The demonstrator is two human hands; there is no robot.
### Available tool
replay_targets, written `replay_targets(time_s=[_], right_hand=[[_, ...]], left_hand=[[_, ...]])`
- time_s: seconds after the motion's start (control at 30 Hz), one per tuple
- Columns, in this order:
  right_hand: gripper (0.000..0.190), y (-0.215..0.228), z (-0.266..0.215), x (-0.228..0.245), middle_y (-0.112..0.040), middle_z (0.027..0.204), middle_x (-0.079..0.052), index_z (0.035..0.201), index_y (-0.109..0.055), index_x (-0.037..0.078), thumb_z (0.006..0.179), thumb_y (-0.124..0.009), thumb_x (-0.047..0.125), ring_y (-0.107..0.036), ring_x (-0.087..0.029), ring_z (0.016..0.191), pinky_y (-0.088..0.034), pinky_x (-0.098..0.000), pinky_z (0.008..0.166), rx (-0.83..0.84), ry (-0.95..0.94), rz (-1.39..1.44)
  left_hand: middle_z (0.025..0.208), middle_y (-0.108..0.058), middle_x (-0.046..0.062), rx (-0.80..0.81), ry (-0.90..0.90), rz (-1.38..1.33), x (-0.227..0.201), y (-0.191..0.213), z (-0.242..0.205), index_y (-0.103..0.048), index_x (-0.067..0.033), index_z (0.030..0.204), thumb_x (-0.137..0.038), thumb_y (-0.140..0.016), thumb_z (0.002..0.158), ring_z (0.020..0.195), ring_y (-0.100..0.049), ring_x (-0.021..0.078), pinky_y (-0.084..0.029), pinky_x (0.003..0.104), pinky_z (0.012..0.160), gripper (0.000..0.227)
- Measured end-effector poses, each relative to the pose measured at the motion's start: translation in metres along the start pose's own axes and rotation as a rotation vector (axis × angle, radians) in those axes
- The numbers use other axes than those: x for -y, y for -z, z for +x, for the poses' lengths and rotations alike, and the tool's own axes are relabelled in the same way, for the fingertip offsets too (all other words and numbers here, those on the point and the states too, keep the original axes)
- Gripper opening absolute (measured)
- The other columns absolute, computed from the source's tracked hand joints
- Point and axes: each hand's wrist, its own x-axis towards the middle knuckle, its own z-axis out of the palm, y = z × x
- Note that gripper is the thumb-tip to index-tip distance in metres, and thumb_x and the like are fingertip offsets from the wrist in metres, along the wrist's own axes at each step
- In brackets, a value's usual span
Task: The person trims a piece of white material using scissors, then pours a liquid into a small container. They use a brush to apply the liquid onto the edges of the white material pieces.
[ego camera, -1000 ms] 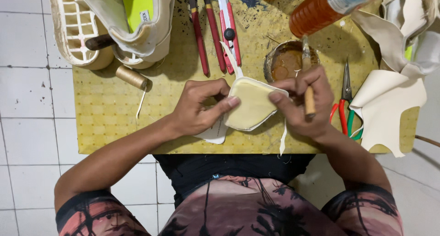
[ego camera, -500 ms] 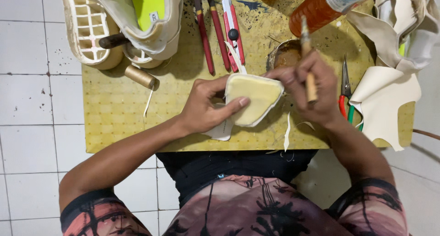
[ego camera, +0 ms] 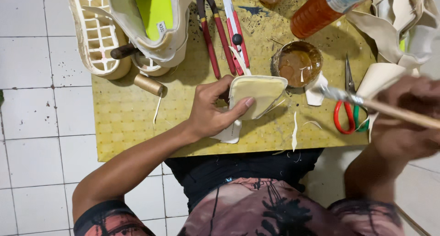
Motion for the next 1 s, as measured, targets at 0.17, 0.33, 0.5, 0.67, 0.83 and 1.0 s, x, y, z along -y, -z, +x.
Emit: replay_targets(time_s=[0.17,0.33,0.5,0.67,0.83,1.0], right_hand=[[0.088,-0.026,-0.037,0.027,-0.048,0.078,-0.011,0.117,-0.060,0.003,0.083,-0.045,0.083,-0.047,-0.024,0.054,-0.042,-0.0347,0.050,-0.426,-0.134,-0.164],[0.006,-0.037,-0.071,0.012,-0.064,0.087,-0.019,0.104,-0.063,0.010,0.100,-0.059,0.013,-0.064,-0.030,0.072,-0.042,-0.0282,0.050,-0.598,-0.448,0.217],[0.020,-0.065,-0.070,0.022,-0.046,0.075,-0.004,0.106,-0.043,0.013,0.103,-0.061,0.021,-0.047,-0.013,0.052,-0.044,-0.0265,0.045,-0.362,-0.250,0.097],[0.019,-0.089,-0.063,0.016,-0.066,0.087,-0.022,0.116,-0.052,0.001,0.111,-0.049,0.019,-0.068,-0.027,0.068,-0.058,-0.0284,0.055,-0.254,-0.198,0.018],[0.058,-0.130,-0.054,0.016,-0.067,0.104,-0.038,0.104,-0.044,-0.001,0.089,-0.069,0.049,-0.076,-0.034,0.087,-0.065,-0.0430,0.077,0.121,-0.218,0.126],[0.044,-0.143,-0.038,0.019,-0.070,0.102,-0.026,0.102,-0.036,0.007,0.088,-0.077,0.003,-0.075,-0.025,0.091,-0.065,-0.0372,0.080,0.107,-0.200,0.106]], left_hand=[[0.078,-0.060,0.003,0.031,0.072,-0.060,0.001,0.000,-0.001,-0.064,-0.0015,0.095,-0.022,-0.071,0.095,0.063,-0.050,0.0126,-0.039,0.026,0.054,0.022],[0.116,-0.070,0.014,0.070,0.269,-0.439,0.013,-0.003,-0.007,-0.061,-0.0020,0.126,-0.025,-0.068,0.098,0.103,-0.074,0.0270,-0.069,0.027,0.074,0.037],[0.123,-0.070,0.009,-0.009,0.409,-0.538,0.013,-0.004,-0.008,-0.062,-0.0045,0.130,-0.024,-0.072,0.095,0.111,-0.069,0.0207,-0.064,0.031,0.090,0.042],[0.102,-0.066,0.015,-0.003,-0.104,-0.111,0.020,-0.001,-0.010,-0.061,-0.0010,0.109,-0.023,-0.074,0.090,0.090,-0.071,0.0286,-0.064,0.032,0.065,0.032],[0.112,-0.069,0.005,-0.131,-0.738,0.331,0.040,0.004,-0.024,-0.082,-0.0230,0.097,-0.019,-0.083,0.088,0.103,-0.068,0.0218,-0.052,0.045,0.098,0.010],[0.122,-0.057,0.007,-0.352,-0.661,0.527,0.028,0.004,-0.003,-0.078,-0.0373,0.109,-0.030,-0.078,0.094,0.112,-0.059,0.0246,-0.046,0.052,0.108,0.017]])
